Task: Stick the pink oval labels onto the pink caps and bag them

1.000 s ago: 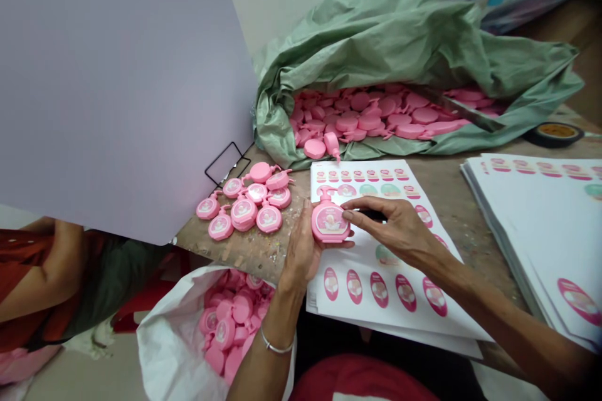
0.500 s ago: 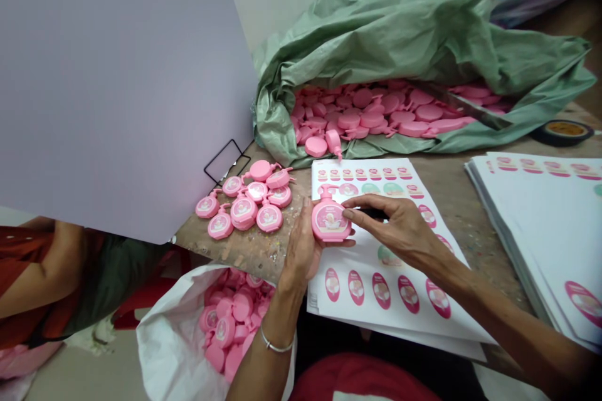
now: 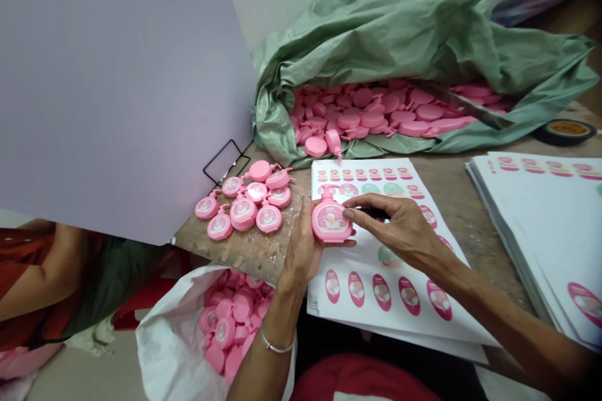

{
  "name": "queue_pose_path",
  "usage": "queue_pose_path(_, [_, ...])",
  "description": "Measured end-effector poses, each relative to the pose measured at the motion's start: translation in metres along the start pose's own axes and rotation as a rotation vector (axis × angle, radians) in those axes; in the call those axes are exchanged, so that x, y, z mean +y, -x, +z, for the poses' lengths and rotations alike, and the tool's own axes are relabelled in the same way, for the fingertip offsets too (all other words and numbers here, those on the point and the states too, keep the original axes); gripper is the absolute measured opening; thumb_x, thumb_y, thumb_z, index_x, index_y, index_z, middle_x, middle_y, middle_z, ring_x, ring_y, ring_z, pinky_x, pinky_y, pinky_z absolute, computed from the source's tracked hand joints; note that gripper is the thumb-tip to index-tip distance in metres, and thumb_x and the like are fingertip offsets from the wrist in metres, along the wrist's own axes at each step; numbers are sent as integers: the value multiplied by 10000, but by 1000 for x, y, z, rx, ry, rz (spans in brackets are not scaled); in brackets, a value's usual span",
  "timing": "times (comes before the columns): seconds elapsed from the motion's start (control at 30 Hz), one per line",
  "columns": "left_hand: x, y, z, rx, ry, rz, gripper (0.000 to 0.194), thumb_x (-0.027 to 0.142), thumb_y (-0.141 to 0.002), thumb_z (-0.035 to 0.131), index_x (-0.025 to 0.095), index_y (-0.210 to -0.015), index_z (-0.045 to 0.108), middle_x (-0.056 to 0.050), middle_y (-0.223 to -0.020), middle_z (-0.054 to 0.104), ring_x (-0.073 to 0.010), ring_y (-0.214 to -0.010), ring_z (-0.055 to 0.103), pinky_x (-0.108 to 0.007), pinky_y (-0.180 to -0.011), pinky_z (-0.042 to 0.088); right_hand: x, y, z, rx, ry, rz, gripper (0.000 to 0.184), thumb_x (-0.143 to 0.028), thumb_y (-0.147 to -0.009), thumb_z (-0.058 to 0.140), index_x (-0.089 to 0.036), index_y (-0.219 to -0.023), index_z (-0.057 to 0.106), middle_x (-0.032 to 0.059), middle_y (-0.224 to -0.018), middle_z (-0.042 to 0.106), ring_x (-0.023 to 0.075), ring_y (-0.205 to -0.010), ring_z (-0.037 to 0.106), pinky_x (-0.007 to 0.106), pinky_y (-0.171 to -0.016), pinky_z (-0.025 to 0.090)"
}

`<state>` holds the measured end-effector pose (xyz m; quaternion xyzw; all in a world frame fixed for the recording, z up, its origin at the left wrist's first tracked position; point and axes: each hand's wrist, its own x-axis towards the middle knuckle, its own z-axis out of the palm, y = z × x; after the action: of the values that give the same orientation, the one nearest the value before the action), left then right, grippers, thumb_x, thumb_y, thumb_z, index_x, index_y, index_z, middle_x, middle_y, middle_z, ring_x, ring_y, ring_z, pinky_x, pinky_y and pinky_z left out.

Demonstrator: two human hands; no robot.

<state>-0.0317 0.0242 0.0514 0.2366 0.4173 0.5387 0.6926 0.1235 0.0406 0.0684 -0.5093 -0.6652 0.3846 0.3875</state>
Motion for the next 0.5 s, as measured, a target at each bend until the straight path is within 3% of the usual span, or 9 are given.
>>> queue_pose_path(0.17, [2, 1, 0, -48, -25, -3, 497, 562, -867, 547, 138, -1107, 643, -109, -1024, 696, -252, -900, 690, -371, -710, 612, 1, 0, 0, -2, -7, -8, 202, -408, -814, 666, -215, -836, 722, -6, -725, 675, 121, -623, 562, 242, -560, 414])
queue_pose_path(0.33, [3, 3, -1, -140, -142, 69, 354, 402, -823, 676, 155, -1066, 604, -62, -949, 670, -199, -783, 691, -328, -665, 607, -1, -1, 1, -4, -7, -34, 201, -404, -822, 655, -215, -844, 720, -7, -724, 675, 122, -619, 565, 244, -565, 423])
queue_pose_path(0.5, [1, 3, -5, -158, -177, 85, 338, 332, -794, 712, 162, -1059, 588, -33, -904, 633, -170, -736, 673, -304, -611, 603, 1, 0, 2, 2, 66, -72, 231, -420, -845, 621, -210, -877, 713, 12, -775, 697, 143, -650, 595, 261, -589, 445])
